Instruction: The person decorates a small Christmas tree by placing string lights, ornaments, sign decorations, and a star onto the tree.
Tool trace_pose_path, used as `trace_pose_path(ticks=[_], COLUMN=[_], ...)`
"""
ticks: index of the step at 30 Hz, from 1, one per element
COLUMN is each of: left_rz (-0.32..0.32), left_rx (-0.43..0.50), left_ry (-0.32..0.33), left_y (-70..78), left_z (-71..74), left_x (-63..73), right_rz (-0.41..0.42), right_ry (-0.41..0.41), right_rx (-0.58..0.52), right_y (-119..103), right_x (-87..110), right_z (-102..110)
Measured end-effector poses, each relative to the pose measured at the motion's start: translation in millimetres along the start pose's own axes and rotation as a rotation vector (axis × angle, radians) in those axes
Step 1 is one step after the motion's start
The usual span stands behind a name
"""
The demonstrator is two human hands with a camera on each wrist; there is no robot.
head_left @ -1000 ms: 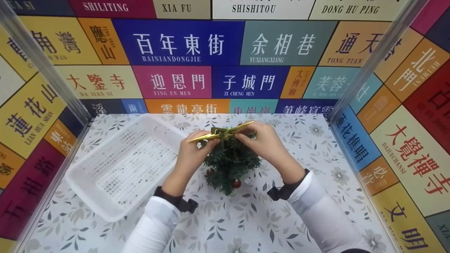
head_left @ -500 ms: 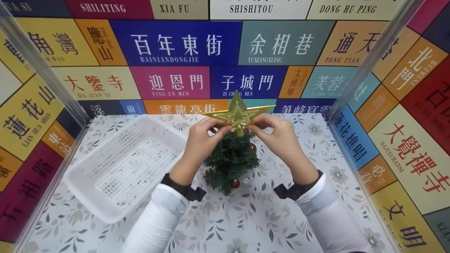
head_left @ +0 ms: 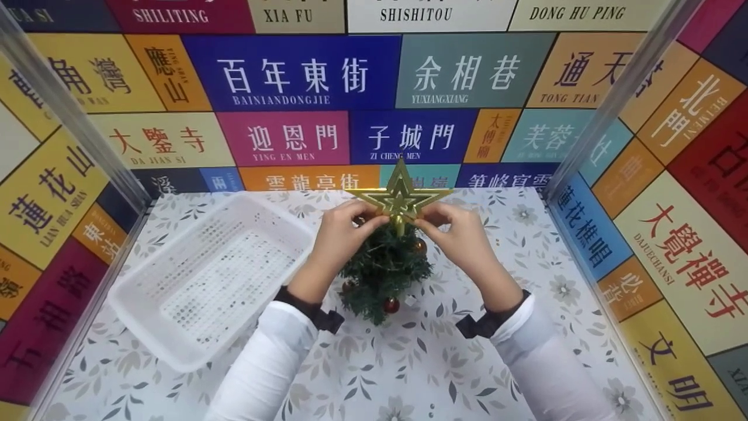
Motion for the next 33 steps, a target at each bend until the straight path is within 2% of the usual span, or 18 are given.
trace_pose_path(ticks=[12, 19, 22, 26, 33], left_rz=[0.144, 0.184, 0.191, 0.188, 0.11], left_rx=[0.02, 0.059, 0.023, -0.051, -0.033], left_ry=[-0.07, -0.08, -0.108, -0.144, -0.105], left_y=[-11.7, -13.2, -10.7, -7.0, -3.9], left_z=[-5.1, -4.0, -3.3, -1.4, 3.0], left_x=[4.9, 6.3, 6.3, 8.1, 10.0], right_rz=[-0.108, -0.065, -0.052, -0.069, -0.109], right_ry=[-0.02, 0.043, 0.064, 0.028, -0.04], right_rx=[-0.004, -0.001, 0.003, 0.01, -0.008], right_y=[13, 9, 9, 8, 8], right_x=[11.8, 13.3, 14.2, 16.3, 18.3], right_z=[-12, -13, -12, -13, -11])
Point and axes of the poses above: each hand's wrist, its own x-axis away from the middle knuckle, its own z-axis out of the back of the hand, y = z × x, the point moved 6 cm from there along -x, towards the middle knuckle, and after that the axes turned 8 degrees about x, right-handed, at the moved point
